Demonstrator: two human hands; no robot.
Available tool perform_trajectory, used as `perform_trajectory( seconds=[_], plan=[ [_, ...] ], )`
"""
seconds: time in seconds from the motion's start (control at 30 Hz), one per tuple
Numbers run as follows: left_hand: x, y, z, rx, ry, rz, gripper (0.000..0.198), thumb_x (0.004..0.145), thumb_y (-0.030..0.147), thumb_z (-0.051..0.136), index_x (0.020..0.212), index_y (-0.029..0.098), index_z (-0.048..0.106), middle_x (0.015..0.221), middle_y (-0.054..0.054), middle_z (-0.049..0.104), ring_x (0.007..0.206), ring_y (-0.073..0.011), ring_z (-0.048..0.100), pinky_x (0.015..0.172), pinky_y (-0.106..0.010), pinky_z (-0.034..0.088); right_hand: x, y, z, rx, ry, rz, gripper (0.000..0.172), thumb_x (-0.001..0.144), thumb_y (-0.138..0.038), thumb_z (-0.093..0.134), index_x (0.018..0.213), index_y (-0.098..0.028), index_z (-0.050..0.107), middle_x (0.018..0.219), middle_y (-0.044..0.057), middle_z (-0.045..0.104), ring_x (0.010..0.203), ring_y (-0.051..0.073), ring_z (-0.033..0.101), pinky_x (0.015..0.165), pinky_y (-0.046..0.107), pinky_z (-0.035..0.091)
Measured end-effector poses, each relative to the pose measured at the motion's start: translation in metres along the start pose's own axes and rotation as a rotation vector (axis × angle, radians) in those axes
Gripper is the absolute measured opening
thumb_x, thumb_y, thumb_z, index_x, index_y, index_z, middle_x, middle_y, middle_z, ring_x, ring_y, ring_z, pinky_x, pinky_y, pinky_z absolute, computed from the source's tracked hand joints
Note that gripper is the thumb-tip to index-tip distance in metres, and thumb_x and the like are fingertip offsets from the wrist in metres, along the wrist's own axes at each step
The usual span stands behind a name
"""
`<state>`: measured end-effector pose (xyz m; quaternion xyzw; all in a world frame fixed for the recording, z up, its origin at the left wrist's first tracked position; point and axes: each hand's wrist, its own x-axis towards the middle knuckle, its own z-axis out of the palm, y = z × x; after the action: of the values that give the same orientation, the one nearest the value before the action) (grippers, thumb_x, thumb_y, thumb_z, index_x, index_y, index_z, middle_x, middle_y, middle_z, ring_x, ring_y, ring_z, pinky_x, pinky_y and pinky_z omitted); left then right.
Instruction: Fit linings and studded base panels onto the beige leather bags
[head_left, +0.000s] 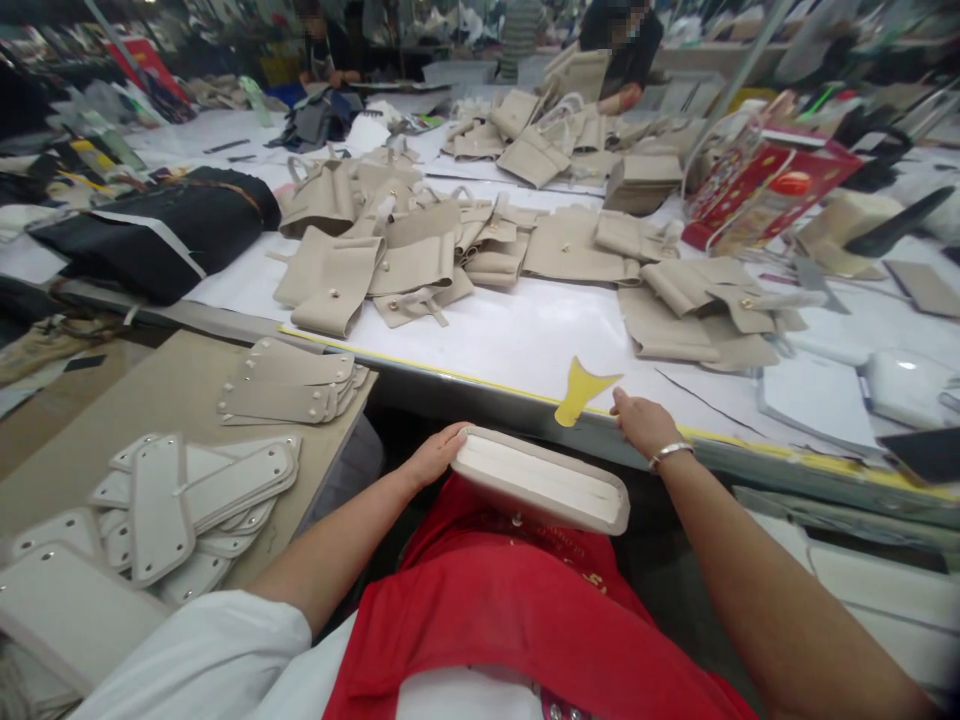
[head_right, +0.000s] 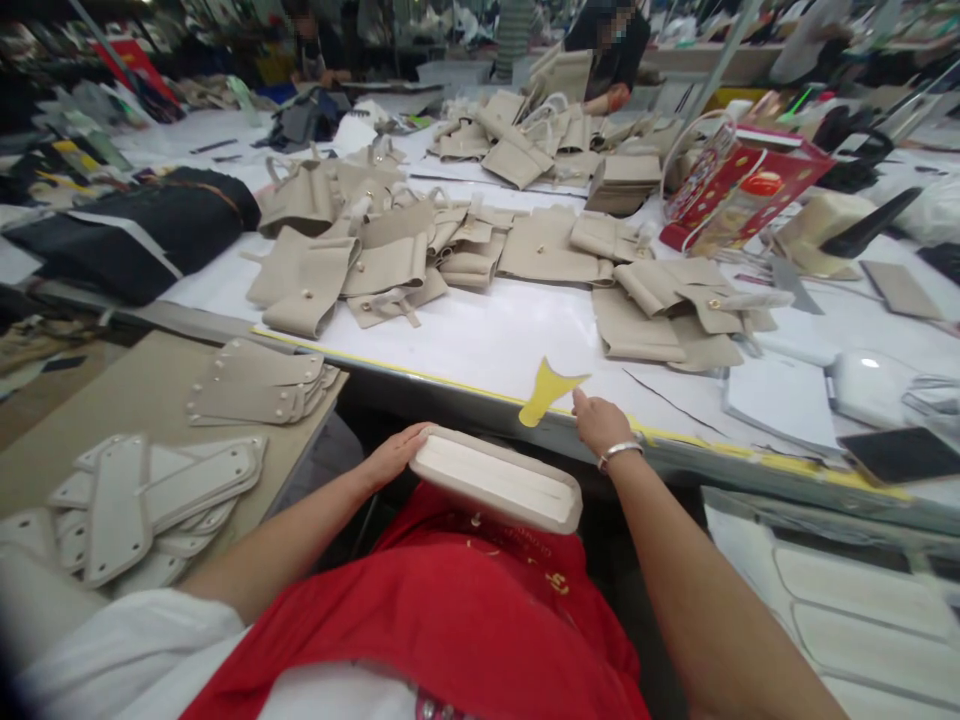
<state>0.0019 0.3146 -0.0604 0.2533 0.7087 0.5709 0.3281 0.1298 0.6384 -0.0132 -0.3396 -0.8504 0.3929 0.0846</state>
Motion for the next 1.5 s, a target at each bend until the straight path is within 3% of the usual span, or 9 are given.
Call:
perform_trajectory(
  seconds=[0.07,0.2,0.4,0.6,0.87,1.03,1.17,1.33,1.5],
  plan=[
    [-0.002,-0.003,0.005,-0.054,0.02,-0.01,0.048,0.082,0.048,0.05,0.118,0.017,0.057,0.122,-0.006,0.057,0.114,-0.0232,0.049,0.1,-0.033,0.033,-0.028,0.015,0.0,0.073,0.034,0.109,0.041,0.086,-0.048,0.041,0.071,-0.015,0.059,0.064,0.009,0.061,0.05,0.015,0.053,0.053,0.031,0.041],
    [-0.006,-0.014,0.015,-0.44,0.033,-0.125,0.05,0.082,0.049,0.05,0.118,0.015,0.056,0.122,-0.009,0.057,0.116,-0.0243,0.048,0.101,-0.036,0.032,-0.089,0.037,0.021,0.689,0.002,0.276,0.044,0.087,-0.052,0.035,0.091,-0.017,0.061,0.099,0.01,0.065,0.086,0.019,0.062,0.075,0.03,0.049],
    [0.019,-0.01,0.021,-0.761,0.014,-0.351,0.049,0.088,0.047,0.037,0.101,0.01,0.065,0.098,-0.011,0.068,0.094,-0.0226,0.062,0.088,-0.034,0.044,-0.109,0.033,0.045,1.054,-0.105,0.531,0.041,0.087,-0.047,0.037,0.095,-0.015,0.063,0.084,0.009,0.069,0.076,0.021,0.064,0.066,0.032,0.051],
    [0.053,0.002,0.024,-0.207,0.133,-0.384,0.056,0.085,0.054,0.034,0.079,0.011,0.068,0.085,-0.012,0.07,0.075,-0.0221,0.064,0.076,-0.033,0.047,-0.091,0.036,0.043,0.749,-0.103,0.517,0.042,0.085,-0.046,0.04,0.083,-0.014,0.066,0.074,0.008,0.068,0.065,0.019,0.061,0.06,0.028,0.047],
    [0.049,0.004,0.025,0.49,0.255,-0.005,0.06,0.086,0.057,0.022,0.092,0.014,0.063,0.092,-0.011,0.068,0.092,-0.0233,0.061,0.088,-0.035,0.043,-0.086,0.036,0.045,0.136,-0.006,0.25,0.062,0.088,-0.049,0.017,0.076,-0.013,0.065,0.08,0.011,0.066,0.08,0.022,0.059,0.076,0.032,0.044],
    [0.034,0.022,0.017,0.82,-0.119,0.289,0.056,0.08,0.056,0.038,0.118,0.017,0.053,0.126,-0.011,0.053,0.118,-0.0246,0.045,0.103,-0.036,0.028,-0.107,0.028,0.014,0.067,-0.195,-0.043,0.052,0.084,-0.053,0.034,0.11,-0.014,0.057,0.117,0.011,0.057,0.108,0.02,0.051,0.097,0.032,0.037],
    [0.025,0.039,0.017,0.975,-0.439,0.401,0.095,0.05,0.061,0.069,0.129,0.018,0.042,0.135,-0.015,0.042,0.124,-0.0333,0.037,0.107,-0.042,0.016,-0.119,0.024,-0.012,-0.282,-0.432,-0.438,0.094,0.059,-0.054,0.069,0.134,-0.01,0.032,0.136,0.019,0.037,0.123,0.028,0.038,0.102,0.04,0.031],
    [0.024,0.055,0.033,1.083,-0.501,0.374,0.08,0.046,0.044,0.075,0.116,0.013,0.051,0.111,-0.018,0.057,0.103,-0.0355,0.052,0.091,-0.039,0.036,-0.113,0.01,-0.015,-0.63,-0.467,-0.518,0.085,0.056,-0.05,0.071,0.125,-0.009,0.042,0.115,0.019,0.053,0.101,0.032,0.053,0.088,0.041,0.042],
    [0.023,0.057,0.037,1.128,-0.488,0.375,0.074,0.047,0.041,0.074,0.113,0.015,0.051,0.102,-0.014,0.058,0.096,-0.0345,0.053,0.086,-0.039,0.038,-0.113,0.001,-0.012,-0.73,-0.424,-0.565,0.074,0.058,-0.051,0.068,0.117,-0.012,0.047,0.102,0.014,0.058,0.091,0.03,0.057,0.081,0.037,0.044]
  ],
)
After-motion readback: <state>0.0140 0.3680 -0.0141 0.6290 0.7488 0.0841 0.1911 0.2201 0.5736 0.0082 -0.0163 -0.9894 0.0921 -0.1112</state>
